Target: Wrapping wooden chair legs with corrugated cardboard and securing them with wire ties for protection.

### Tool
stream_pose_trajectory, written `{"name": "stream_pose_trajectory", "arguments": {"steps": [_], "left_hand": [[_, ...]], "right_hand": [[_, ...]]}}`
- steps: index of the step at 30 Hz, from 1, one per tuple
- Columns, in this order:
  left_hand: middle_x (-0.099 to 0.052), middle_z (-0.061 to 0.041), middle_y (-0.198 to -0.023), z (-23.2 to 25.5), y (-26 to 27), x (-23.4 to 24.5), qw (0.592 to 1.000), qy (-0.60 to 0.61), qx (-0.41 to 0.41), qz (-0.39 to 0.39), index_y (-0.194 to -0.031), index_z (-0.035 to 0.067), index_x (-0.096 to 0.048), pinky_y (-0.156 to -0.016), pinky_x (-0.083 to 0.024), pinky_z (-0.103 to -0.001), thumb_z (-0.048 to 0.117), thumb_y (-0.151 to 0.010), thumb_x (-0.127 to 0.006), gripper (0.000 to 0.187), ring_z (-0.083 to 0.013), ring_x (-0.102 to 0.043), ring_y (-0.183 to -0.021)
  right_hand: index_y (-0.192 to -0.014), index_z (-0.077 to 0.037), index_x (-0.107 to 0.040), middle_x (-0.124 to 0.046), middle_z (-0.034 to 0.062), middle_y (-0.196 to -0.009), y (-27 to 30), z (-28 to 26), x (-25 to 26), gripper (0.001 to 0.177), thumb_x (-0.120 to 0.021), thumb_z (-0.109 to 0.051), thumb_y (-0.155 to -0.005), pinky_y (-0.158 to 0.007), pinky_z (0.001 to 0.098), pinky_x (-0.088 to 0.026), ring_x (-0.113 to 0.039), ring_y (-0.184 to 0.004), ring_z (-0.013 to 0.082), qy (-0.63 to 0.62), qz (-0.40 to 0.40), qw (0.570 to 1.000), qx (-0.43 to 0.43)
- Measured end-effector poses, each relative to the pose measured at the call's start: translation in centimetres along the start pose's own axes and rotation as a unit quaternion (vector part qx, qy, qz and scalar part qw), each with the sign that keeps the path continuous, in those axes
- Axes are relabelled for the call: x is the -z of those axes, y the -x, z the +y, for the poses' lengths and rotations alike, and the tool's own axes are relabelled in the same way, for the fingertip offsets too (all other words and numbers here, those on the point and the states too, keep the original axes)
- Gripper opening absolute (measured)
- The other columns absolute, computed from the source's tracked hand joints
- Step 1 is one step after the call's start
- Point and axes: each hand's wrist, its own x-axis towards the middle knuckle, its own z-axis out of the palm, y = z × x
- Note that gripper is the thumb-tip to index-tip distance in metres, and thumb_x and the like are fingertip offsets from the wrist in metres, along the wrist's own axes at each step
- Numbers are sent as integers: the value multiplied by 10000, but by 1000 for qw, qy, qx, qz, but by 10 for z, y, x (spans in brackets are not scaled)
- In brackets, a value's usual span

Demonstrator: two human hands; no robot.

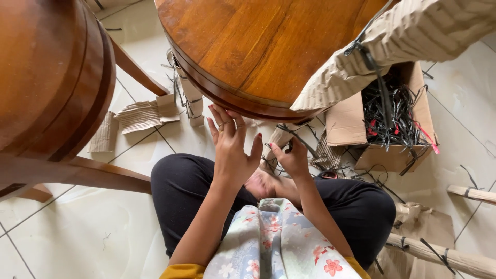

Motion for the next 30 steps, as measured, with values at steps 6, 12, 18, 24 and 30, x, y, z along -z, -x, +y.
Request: {"name": "stream_pose_trajectory", "arguments": {"steps": [6,12,18,24,30], "left_hand": [[-278,-469,-1538,-17,-8,11,999,44,-4,16,-1387,-181,-454,-1200,-124,-659,307,-863,-808,798,-568,-215,-1493],[-303,-457,-1537,-54,-36,19,996,75,0,52,-1366,-192,-473,-1189,-158,-679,363,-798,-887,896,-575,-258,-1476],[-358,-404,-1543,-87,-58,23,994,67,13,83,-1364,-155,-531,-1186,-211,-664,374,-770,-928,889,-555,-321,-1454],[-302,-365,-1592,-113,-64,33,989,112,45,88,-1459,-122,-475,-1187,-202,-683,342,-829,-890,885,-549,-275,-1470],[-166,-281,-1682,-107,-54,22,983,150,59,92,-1629,4,-230,-1254,-213,-613,207,-972,-746,860,-480,-224,-1530]], "right_hand": [[-932,-99,-658,-701,64,-651,0,-6,-2,416,-849,-456,-836,-622,406,-609,-746,-627,238,90,-30,993,64],[-820,-66,-563,-579,99,-493,-18,-15,-30,387,-886,-279,-823,-490,317,-516,-676,-485,264,41,-24,989,142],[-819,-85,-579,-667,127,-551,-28,-41,-67,435,-955,-282,-724,-504,325,-552,-708,-504,277,-63,12,981,182],[-795,-133,-527,-636,89,-513,-33,-46,-95,479,-948,-351,-729,-550,377,-577,-697,-505,327,-18,26,980,198],[-749,-97,-569,-617,112,-499,-23,-88,-98,402,-901,-322,-776,-529,422,-568,-678,-508,384,-54,0,981,185]]}}
